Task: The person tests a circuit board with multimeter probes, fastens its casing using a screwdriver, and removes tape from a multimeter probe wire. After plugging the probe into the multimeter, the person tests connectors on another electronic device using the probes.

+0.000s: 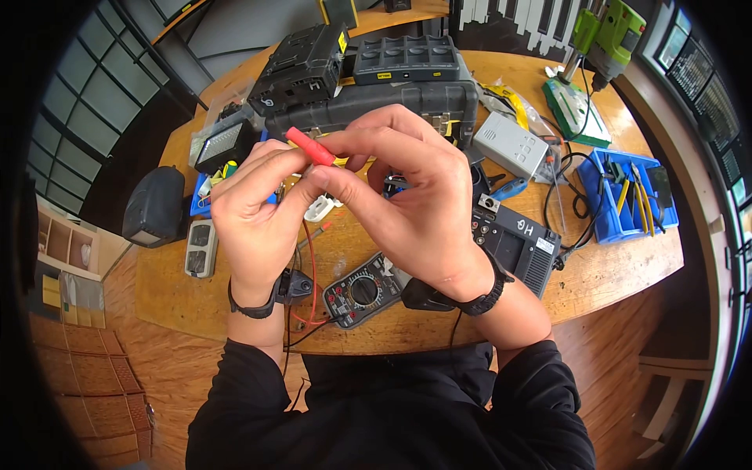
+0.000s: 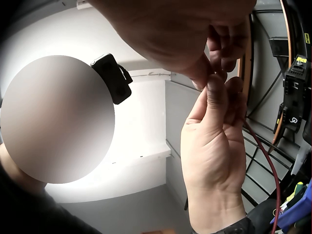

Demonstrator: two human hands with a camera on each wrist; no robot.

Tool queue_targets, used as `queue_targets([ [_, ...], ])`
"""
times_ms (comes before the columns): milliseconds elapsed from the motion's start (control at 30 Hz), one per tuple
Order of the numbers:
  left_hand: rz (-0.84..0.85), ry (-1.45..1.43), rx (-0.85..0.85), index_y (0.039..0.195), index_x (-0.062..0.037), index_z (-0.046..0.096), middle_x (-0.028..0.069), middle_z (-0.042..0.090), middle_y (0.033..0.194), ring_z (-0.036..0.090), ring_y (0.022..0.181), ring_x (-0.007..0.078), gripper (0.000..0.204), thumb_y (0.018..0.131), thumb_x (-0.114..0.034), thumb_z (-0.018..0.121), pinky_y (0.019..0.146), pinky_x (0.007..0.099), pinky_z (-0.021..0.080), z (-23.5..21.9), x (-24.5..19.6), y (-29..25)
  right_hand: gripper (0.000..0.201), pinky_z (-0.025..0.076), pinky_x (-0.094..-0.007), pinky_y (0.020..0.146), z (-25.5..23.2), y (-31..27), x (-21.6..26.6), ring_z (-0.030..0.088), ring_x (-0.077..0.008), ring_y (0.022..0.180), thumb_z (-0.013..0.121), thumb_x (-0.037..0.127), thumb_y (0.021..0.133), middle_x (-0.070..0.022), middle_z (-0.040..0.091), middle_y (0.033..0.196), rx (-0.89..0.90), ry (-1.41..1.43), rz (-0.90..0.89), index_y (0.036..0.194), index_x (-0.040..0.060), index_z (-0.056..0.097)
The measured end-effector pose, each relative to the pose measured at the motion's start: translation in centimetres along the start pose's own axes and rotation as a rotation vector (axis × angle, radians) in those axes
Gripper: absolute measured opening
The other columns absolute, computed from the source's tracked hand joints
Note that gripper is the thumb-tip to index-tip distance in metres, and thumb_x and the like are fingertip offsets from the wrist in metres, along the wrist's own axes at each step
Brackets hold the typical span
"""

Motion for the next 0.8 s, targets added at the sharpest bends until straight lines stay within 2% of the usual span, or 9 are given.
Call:
queue_targets([
  [67, 0.003, 0.045, 0.038, 0.104, 0.0055, 0.079, 0.0105, 0.078, 0.094, 0.071, 0.087, 0.0191, 0.020, 0.085, 0.002, 0.086, 0.080, 0.0309, 0.055, 0.2, -0.5, 0.1, 0.024, 0.051, -0.0209, 0.059, -0.3, 0.0, -0.1, 0.065, -0.0070, 0.078, 0.088, 0.006, 0.090, -0.0048, 0.072, 0.099, -0.039, 0.035, -0.034, 0.113, 0.0029, 0.083],
  [200, -0.056, 0.086, 0.036, 0.105, 0.0052, 0.079, 0.0111, 0.078, 0.095, 0.072, 0.089, 0.0203, 0.020, 0.087, 0.001, 0.086, 0.081, 0.0321, 0.056, 0.5, -0.4, 0.2, 0.022, 0.052, -0.0211, 0.061, -0.3, 0.0, -0.3, 0.066, -0.0077, 0.079, 0.087, 0.006, 0.091, -0.0051, 0.073, 0.099, -0.015, 0.066, 0.037, 0.111, 0.0010, 0.082],
  [267, 0.060, 0.049, -0.016, 0.102, 0.0021, 0.077, 0.0098, 0.074, 0.084, 0.068, 0.073, 0.0252, 0.021, 0.084, -0.002, 0.088, 0.072, 0.0351, 0.051, 0.5, -0.5, 0.3, 0.022, 0.053, -0.0213, 0.062, -0.4, 0.0, -0.2, 0.067, -0.0080, 0.081, 0.088, 0.007, 0.091, -0.0055, 0.073, 0.099, -0.031, 0.066, 0.017, 0.110, 0.0003, 0.082],
  [500, 0.200, 0.141, -0.022, 0.096, 0.0016, 0.078, 0.0100, 0.072, 0.079, 0.068, 0.073, 0.0252, 0.021, 0.080, -0.004, 0.090, 0.070, 0.0356, 0.051, 0.0, -1.8, 0.4, 0.025, 0.053, -0.0208, 0.066, 0.2, 0.1, -0.7, 0.067, -0.0081, 0.083, 0.089, 0.008, 0.090, -0.0062, 0.073, 0.100, 0.011, 0.311, 0.122, 0.112, -0.0005, 0.082],
  [567, 0.182, 0.081, -0.010, 0.093, 0.0074, 0.075, 0.0125, 0.076, 0.089, 0.071, 0.084, 0.0251, 0.014, 0.088, 0.000, 0.085, 0.075, 0.0336, 0.055, -0.1, -1.4, 0.2, 0.024, 0.053, -0.0221, 0.070, -0.1, 0.0, -1.1, 0.067, -0.0087, 0.084, 0.089, 0.008, 0.090, -0.0060, 0.073, 0.101, 0.060, 0.226, 0.028, 0.110, -0.0017, 0.082],
  [600, 0.153, 0.085, -0.026, 0.095, 0.0070, 0.077, 0.0118, 0.077, 0.090, 0.071, 0.083, 0.0228, 0.015, 0.086, 0.000, 0.087, 0.074, 0.0315, 0.055, 0.0, -1.1, 0.1, 0.022, 0.054, -0.0268, 0.087, -0.3, 0.0, -0.9, 0.067, -0.0156, 0.102, 0.084, -0.002, 0.091, -0.0118, 0.072, 0.113, 0.124, 0.217, 0.124, 0.113, -0.0056, 0.080],
  [700, 0.093, 0.098, 0.095, 0.096, 0.0058, 0.078, 0.0082, 0.078, 0.087, 0.071, 0.080, 0.0152, 0.019, 0.082, 0.000, 0.090, 0.072, 0.0257, 0.054, 0.1, -0.4, -0.3, 0.015, 0.056, -0.0245, 0.075, -1.0, 0.5, 0.1, 0.071, -0.0112, 0.085, 0.082, 0.003, 0.096, -0.0078, 0.077, 0.097, 0.115, 0.075, 0.056, 0.110, -0.0032, 0.081],
  [767, 0.065, 0.063, 0.101, 0.096, 0.0056, 0.078, 0.0066, 0.077, 0.083, 0.071, 0.079, 0.0130, 0.021, 0.080, 0.000, 0.090, 0.071, 0.0246, 0.054, 0.3, -0.7, -0.3, 0.020, 0.054, -0.0243, 0.081, -1.6, -0.2, -1.4, 0.068, -0.0115, 0.081, 0.076, 0.009, 0.102, -0.0098, 0.079, 0.100, 0.086, 0.207, 0.102, 0.119, -0.0014, 0.079],
  [800, 0.025, 0.016, 0.081, 0.097, 0.0062, 0.079, 0.0064, 0.078, 0.082, 0.072, 0.077, 0.0129, 0.021, 0.081, 0.001, 0.090, 0.071, 0.0241, 0.055, 0.3, -0.5, -0.4, 0.024, 0.057, -0.0277, 0.070, 0.2, -0.2, -1.5, 0.071, -0.0150, 0.078, 0.069, 0.017, 0.108, -0.0130, 0.078, 0.090, -0.088, 0.513, 0.066, 0.100, -0.0040, 0.078],
])
Point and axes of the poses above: each hand's wrist, its own y-axis towards the middle knuckle, its own z-axis out of the palm, x = y × z, the point moved 7 cm from there along y, towards the middle knuckle
